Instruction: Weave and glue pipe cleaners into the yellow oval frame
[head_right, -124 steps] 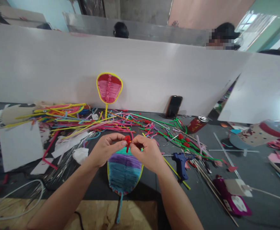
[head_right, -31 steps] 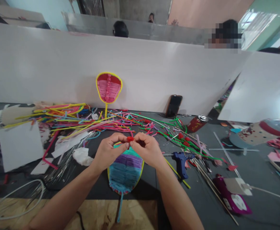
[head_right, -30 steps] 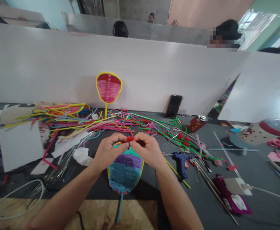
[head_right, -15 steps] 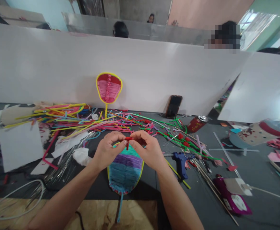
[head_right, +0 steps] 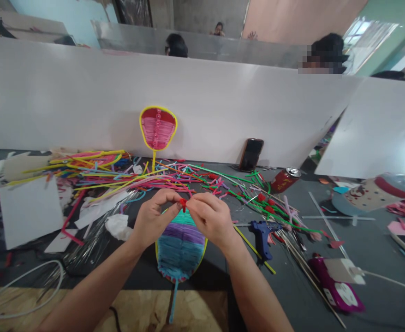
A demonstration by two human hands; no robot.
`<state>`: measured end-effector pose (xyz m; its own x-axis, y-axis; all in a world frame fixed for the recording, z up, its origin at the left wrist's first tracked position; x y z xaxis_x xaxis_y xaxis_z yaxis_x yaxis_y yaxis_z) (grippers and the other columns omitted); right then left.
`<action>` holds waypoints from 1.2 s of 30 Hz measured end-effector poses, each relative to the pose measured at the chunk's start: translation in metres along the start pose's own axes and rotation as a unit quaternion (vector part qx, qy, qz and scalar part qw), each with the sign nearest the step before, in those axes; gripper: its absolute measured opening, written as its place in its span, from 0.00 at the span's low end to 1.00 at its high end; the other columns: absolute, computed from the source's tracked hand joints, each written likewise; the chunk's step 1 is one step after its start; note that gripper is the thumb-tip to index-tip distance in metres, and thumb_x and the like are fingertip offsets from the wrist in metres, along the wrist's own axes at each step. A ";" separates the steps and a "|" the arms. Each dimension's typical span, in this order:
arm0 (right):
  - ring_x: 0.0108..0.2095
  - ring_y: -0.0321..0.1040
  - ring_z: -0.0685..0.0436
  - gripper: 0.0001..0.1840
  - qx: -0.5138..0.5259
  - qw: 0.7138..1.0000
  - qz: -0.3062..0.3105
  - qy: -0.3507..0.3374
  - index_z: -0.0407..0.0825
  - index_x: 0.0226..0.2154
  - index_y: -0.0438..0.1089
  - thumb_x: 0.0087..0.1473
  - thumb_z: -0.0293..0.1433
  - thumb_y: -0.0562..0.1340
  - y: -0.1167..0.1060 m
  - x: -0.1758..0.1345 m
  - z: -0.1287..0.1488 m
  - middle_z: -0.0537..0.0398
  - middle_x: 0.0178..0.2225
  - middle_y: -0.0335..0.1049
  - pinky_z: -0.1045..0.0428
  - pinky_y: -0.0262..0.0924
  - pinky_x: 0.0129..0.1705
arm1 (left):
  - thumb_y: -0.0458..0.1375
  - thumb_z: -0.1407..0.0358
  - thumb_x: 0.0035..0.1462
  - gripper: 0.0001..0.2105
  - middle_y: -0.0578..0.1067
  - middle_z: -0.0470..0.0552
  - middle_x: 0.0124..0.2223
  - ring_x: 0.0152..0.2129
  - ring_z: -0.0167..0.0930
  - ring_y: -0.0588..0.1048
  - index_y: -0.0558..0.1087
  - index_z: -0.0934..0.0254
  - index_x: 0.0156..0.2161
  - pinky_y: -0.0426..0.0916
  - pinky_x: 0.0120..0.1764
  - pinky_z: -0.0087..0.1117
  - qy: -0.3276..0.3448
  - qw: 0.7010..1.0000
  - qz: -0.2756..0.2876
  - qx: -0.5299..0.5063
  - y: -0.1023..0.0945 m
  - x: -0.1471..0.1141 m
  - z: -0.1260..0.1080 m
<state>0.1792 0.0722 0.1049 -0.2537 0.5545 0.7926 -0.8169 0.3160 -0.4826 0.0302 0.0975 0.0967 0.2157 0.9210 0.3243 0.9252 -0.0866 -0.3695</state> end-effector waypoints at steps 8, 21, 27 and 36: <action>0.31 0.69 0.47 0.08 0.085 0.993 -0.006 0.080 0.51 0.35 0.68 0.52 0.24 0.61 0.000 0.007 0.002 0.55 0.29 0.70 0.51 0.65 0.35 | 0.58 0.64 0.55 0.04 0.76 0.48 0.33 0.35 0.32 0.73 0.74 0.62 0.33 0.64 0.42 0.34 0.019 1.000 0.024 0.005 0.003 0.001 0.004; 0.25 0.63 0.51 0.08 0.176 0.939 0.058 0.288 0.48 0.30 0.69 0.57 0.34 0.58 0.008 -0.004 -0.016 0.56 0.26 0.68 0.55 0.59 0.27 | 0.58 0.65 0.56 0.04 0.78 0.45 0.32 0.41 0.34 0.71 0.75 0.59 0.33 0.55 0.48 0.40 0.111 0.972 -0.014 0.207 0.001 -0.004 -0.016; 0.24 0.64 0.50 0.10 0.223 0.915 0.056 0.331 0.48 0.31 0.69 0.56 0.37 0.58 0.011 -0.006 -0.020 0.57 0.24 0.66 0.55 0.59 0.27 | 0.59 0.65 0.54 0.03 0.76 0.46 0.36 0.41 0.33 0.71 0.75 0.59 0.32 0.58 0.46 0.37 0.046 0.991 0.007 0.127 0.001 -0.001 -0.006; 0.23 0.61 0.51 0.14 0.273 0.894 0.107 0.340 0.48 0.28 0.65 0.57 0.41 0.57 0.013 -0.004 -0.016 0.59 0.22 0.63 0.55 0.57 0.25 | 0.57 0.64 0.56 0.05 0.76 0.45 0.34 0.41 0.33 0.70 0.75 0.57 0.33 0.56 0.47 0.37 0.044 0.991 0.025 0.127 0.002 0.000 -0.003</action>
Point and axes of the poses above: each hand's wrist, its own x-axis towards the middle knuckle, its own y-axis out of the palm, z = x × y, the point moved 5 cm from there along x, towards the middle knuckle
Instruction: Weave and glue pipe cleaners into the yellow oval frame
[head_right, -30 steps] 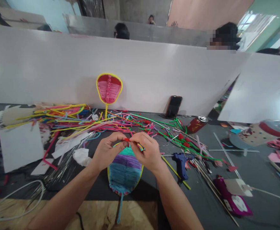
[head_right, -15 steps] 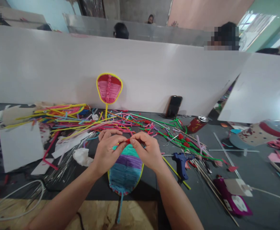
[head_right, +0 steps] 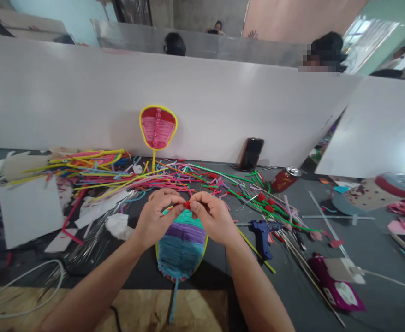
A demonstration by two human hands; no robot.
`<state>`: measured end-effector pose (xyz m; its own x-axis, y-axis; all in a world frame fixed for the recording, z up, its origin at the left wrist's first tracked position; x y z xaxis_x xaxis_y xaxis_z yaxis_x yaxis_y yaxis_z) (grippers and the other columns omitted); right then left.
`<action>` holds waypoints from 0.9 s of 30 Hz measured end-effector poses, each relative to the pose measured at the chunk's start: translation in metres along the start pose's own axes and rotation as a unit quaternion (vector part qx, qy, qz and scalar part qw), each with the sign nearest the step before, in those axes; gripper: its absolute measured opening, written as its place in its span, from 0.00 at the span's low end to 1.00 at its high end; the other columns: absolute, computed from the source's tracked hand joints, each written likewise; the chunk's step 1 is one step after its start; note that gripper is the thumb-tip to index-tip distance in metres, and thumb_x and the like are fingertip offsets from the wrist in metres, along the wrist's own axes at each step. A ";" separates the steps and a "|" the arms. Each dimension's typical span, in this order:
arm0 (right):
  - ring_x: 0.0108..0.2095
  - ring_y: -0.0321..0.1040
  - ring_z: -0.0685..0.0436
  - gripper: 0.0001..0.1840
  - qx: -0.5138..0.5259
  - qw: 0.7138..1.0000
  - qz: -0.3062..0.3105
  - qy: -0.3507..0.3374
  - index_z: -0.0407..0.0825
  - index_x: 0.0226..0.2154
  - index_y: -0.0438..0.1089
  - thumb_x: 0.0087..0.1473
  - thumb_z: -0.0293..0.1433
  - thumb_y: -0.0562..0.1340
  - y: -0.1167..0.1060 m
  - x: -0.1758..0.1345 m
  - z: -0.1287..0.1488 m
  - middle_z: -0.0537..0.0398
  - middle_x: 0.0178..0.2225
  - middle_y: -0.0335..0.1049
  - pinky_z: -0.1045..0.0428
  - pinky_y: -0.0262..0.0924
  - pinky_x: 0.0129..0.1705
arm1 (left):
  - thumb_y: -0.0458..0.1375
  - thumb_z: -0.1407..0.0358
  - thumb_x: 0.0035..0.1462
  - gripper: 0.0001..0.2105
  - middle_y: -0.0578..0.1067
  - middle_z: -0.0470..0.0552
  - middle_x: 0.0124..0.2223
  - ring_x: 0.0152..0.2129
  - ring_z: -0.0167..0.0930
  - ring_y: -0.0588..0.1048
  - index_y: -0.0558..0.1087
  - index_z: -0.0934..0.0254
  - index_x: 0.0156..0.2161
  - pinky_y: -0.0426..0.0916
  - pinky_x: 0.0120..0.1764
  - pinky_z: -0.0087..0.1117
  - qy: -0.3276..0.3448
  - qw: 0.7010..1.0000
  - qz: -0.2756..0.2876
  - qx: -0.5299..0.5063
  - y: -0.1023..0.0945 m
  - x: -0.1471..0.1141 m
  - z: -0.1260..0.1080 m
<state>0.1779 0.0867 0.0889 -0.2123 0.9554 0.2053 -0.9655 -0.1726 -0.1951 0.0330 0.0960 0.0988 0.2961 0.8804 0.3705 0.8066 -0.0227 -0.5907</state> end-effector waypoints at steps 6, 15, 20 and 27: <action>0.23 0.63 0.51 0.14 0.031 0.999 -0.028 0.007 0.48 0.31 0.66 0.55 0.43 0.58 -0.002 0.002 -0.001 0.59 0.23 0.64 0.55 0.59 0.25 | 0.58 0.64 0.54 0.04 0.76 0.47 0.32 0.33 0.31 0.72 0.74 0.62 0.31 0.63 0.40 0.32 -0.036 0.994 0.016 -0.105 0.002 0.002 0.005; 0.31 0.66 0.48 0.02 -0.149 0.974 -0.086 -0.146 0.50 0.29 0.68 0.52 0.29 0.62 -0.003 -0.002 0.015 0.56 0.29 0.68 0.52 0.62 0.34 | 0.58 0.65 0.51 0.05 0.75 0.46 0.28 0.28 0.28 0.72 0.73 0.65 0.29 0.66 0.34 0.27 -0.100 0.976 0.011 -0.194 0.003 0.002 0.010; 0.28 0.65 0.49 0.03 -0.195 0.962 -0.099 -0.162 0.50 0.28 0.68 0.52 0.27 0.59 -0.002 -0.002 0.020 0.56 0.27 0.67 0.52 0.61 0.31 | 0.59 0.66 0.50 0.04 0.75 0.46 0.28 0.28 0.28 0.73 0.73 0.64 0.28 0.66 0.34 0.27 -0.076 0.984 -0.001 -0.161 0.002 0.003 0.005; 0.30 0.65 0.48 0.05 -0.178 0.964 -0.113 -0.159 0.50 0.27 0.67 0.51 0.25 0.58 -0.003 -0.003 0.017 0.57 0.27 0.67 0.52 0.60 0.34 | 0.59 0.65 0.51 0.05 0.74 0.46 0.28 0.27 0.27 0.71 0.73 0.66 0.30 0.67 0.33 0.27 -0.109 0.961 0.042 -0.251 0.009 0.001 0.010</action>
Point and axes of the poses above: each hand's wrist, its own x-axis towards the middle knuckle, its own y-axis out of the palm, z = x × y, the point moved 5 cm from there along x, towards the middle knuckle
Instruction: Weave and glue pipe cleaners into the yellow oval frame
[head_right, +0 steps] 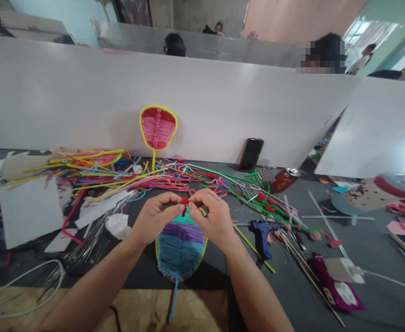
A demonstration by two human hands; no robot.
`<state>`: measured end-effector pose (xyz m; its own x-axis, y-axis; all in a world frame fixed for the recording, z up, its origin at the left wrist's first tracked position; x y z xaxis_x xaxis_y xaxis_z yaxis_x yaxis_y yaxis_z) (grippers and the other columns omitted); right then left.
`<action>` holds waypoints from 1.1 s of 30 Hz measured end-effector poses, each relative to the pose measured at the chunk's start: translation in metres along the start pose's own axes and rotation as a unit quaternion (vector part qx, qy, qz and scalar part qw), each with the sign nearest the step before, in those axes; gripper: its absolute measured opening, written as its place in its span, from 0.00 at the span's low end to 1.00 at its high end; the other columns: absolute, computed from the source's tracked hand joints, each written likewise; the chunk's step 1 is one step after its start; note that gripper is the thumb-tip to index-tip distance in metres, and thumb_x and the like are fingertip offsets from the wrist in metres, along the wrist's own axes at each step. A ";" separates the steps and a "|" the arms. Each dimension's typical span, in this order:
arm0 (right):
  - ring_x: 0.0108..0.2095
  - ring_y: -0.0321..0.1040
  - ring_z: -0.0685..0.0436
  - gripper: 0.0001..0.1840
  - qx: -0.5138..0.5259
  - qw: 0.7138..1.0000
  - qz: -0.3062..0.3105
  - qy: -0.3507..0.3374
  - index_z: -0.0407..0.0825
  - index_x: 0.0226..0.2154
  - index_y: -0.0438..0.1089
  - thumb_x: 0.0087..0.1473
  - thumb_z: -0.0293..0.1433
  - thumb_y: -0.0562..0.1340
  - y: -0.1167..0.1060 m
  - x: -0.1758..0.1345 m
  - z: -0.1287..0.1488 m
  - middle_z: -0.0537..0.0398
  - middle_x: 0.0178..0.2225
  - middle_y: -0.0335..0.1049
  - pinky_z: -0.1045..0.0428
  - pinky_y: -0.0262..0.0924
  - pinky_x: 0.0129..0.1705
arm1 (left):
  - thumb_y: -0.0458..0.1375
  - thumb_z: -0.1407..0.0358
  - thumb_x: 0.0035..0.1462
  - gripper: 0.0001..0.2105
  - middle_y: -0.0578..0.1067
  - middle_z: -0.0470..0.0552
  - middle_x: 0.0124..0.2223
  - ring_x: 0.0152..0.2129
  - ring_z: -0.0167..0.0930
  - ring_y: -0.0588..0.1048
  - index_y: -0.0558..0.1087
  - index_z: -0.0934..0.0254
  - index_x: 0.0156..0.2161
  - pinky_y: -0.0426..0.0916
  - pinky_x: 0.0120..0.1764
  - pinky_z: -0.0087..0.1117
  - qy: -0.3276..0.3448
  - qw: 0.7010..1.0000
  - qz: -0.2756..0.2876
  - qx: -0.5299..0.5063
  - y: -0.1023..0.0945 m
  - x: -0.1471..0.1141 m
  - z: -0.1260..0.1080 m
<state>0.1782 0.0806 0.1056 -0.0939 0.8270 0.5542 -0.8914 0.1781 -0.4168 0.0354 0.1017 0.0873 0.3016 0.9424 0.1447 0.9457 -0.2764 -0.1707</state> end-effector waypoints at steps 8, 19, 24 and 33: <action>0.30 0.66 0.47 0.05 0.010 1.000 -0.001 -0.018 0.51 0.27 0.67 0.51 0.25 0.59 -0.001 0.001 0.002 0.57 0.27 0.67 0.51 0.62 0.35 | 0.60 0.64 0.51 0.06 0.73 0.47 0.29 0.27 0.27 0.70 0.73 0.66 0.31 0.66 0.34 0.27 -0.013 0.999 -0.004 -0.041 -0.001 0.000 0.007; 0.32 0.71 0.47 0.12 0.208 0.962 0.065 0.162 0.49 0.40 0.71 0.54 0.36 0.60 0.011 -0.005 -0.022 0.52 0.33 0.74 0.51 0.68 0.34 | 0.59 0.62 0.53 0.08 0.73 0.48 0.29 0.28 0.28 0.71 0.72 0.66 0.31 0.67 0.35 0.28 -0.024 0.996 0.034 -0.078 0.003 0.000 0.006; 0.28 0.69 0.49 0.10 0.214 0.957 0.059 0.187 0.48 0.33 0.73 0.48 0.36 0.64 0.008 -0.003 -0.023 0.54 0.28 0.74 0.52 0.67 0.31 | 0.57 0.63 0.53 0.07 0.73 0.46 0.28 0.26 0.27 0.71 0.71 0.65 0.30 0.65 0.32 0.27 -0.012 1.000 0.028 0.004 0.003 0.000 0.000; 0.25 0.68 0.50 0.09 0.202 0.957 0.020 0.206 0.47 0.32 0.73 0.47 0.35 0.64 0.012 -0.006 -0.021 0.55 0.26 0.73 0.55 0.64 0.27 | 0.55 0.68 0.53 0.05 0.76 0.47 0.33 0.35 0.32 0.71 0.73 0.61 0.29 0.59 0.44 0.37 0.114 0.941 -0.101 0.302 -0.001 -0.009 -0.017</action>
<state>0.1773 0.0891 0.0825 -0.0235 0.9839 0.1771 -0.9972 -0.0106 -0.0734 0.0344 0.0906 0.1026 0.2069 0.8805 0.4266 0.7663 0.1253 -0.6302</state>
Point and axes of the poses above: each hand's wrist, its own x-axis towards the middle knuckle, its own y-axis out of the palm, z = x × y, the point moved 5 cm from there along x, towards the middle knuckle
